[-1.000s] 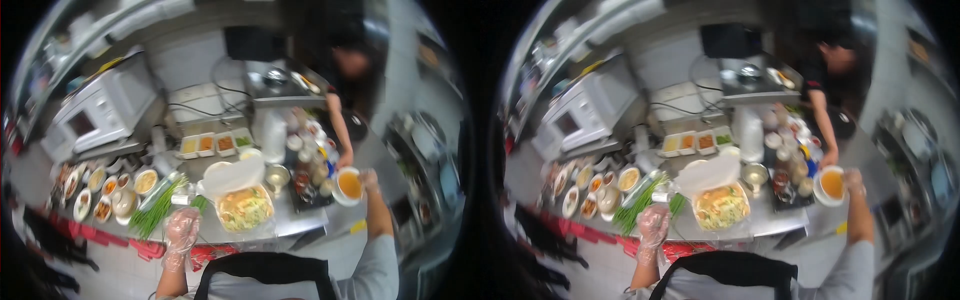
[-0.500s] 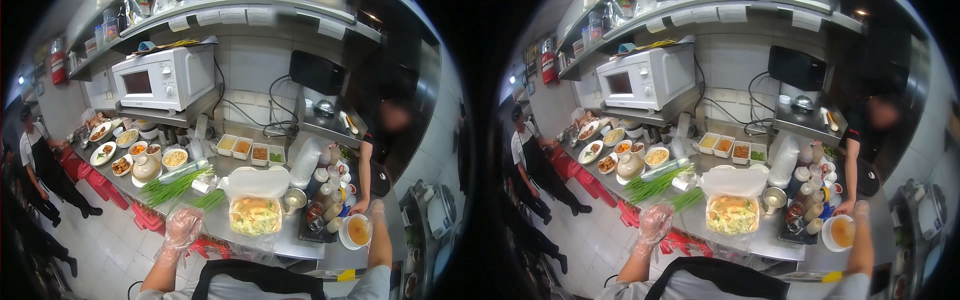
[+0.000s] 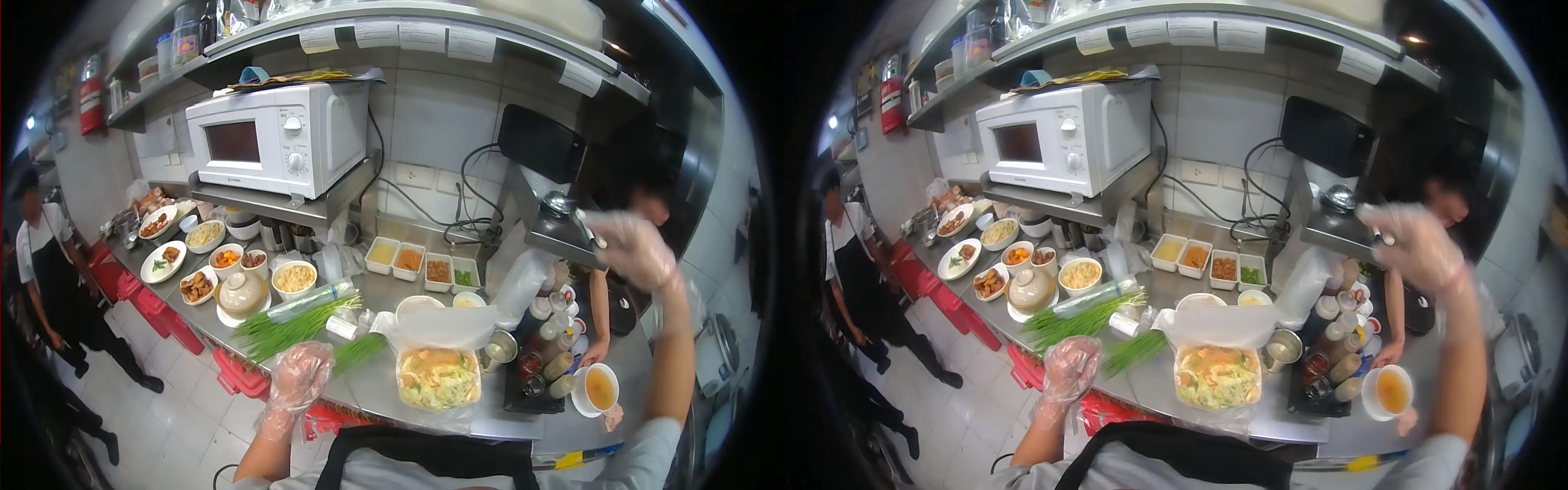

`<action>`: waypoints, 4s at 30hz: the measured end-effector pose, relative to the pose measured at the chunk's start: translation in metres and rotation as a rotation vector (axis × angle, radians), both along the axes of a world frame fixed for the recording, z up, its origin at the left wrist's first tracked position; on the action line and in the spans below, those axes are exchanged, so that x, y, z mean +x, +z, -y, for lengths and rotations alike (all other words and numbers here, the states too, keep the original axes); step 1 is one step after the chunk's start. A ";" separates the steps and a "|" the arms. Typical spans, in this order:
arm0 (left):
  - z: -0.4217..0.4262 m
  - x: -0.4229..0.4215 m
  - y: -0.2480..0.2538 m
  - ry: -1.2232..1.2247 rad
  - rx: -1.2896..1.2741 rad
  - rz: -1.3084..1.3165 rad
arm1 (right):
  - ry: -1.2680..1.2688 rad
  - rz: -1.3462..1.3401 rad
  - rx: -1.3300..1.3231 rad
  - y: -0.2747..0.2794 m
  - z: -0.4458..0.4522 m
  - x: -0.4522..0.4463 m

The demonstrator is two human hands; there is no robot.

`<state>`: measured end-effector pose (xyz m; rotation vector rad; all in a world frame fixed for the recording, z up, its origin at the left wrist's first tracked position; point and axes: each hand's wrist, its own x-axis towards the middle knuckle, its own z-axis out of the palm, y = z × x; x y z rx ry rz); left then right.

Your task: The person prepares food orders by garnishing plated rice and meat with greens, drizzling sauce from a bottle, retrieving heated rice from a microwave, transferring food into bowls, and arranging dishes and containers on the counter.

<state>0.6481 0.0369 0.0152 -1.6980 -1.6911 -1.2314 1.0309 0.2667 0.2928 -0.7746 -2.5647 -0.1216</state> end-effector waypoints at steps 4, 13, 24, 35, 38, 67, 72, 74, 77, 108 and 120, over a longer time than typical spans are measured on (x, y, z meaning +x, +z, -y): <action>0.012 -0.042 -0.006 0.071 0.026 0.041 | 0.239 -0.245 -0.145 0.057 -0.051 -0.105; 0.045 -0.116 -0.034 0.177 0.009 0.144 | 0.163 -0.911 -0.085 0.123 -0.174 -0.250; 0.052 -0.115 -0.020 0.187 0.009 0.198 | 0.191 -1.298 -0.076 0.107 -0.188 -0.159; 0.062 -0.089 -0.025 0.233 -0.003 0.112 | 0.096 -0.832 0.808 0.060 -0.119 -0.210; 0.064 -0.093 -0.025 0.249 0.022 0.138 | 0.403 -0.938 -0.304 0.053 -0.109 -0.281; 0.058 -0.325 -0.021 -0.152 -0.175 0.301 | 0.335 -0.073 -1.120 -0.236 0.051 -0.540; 0.081 -0.356 -0.040 -0.018 -0.161 0.283 | 0.312 -0.443 -0.828 -0.307 -0.051 -0.646; 0.096 -0.366 -0.046 0.060 -0.169 0.282 | 0.262 -0.496 -0.818 -0.334 -0.102 -0.687; 0.119 -0.378 -0.059 0.179 -0.192 0.325 | 0.207 -0.532 -1.180 -0.347 -0.108 -0.714; 0.208 -0.341 -0.089 0.665 -0.365 0.602 | -0.041 0.475 -0.307 -0.439 -0.194 -0.756; 0.184 -0.678 -0.196 0.091 0.282 1.725 | 0.075 0.192 -0.765 -0.290 -0.078 -0.643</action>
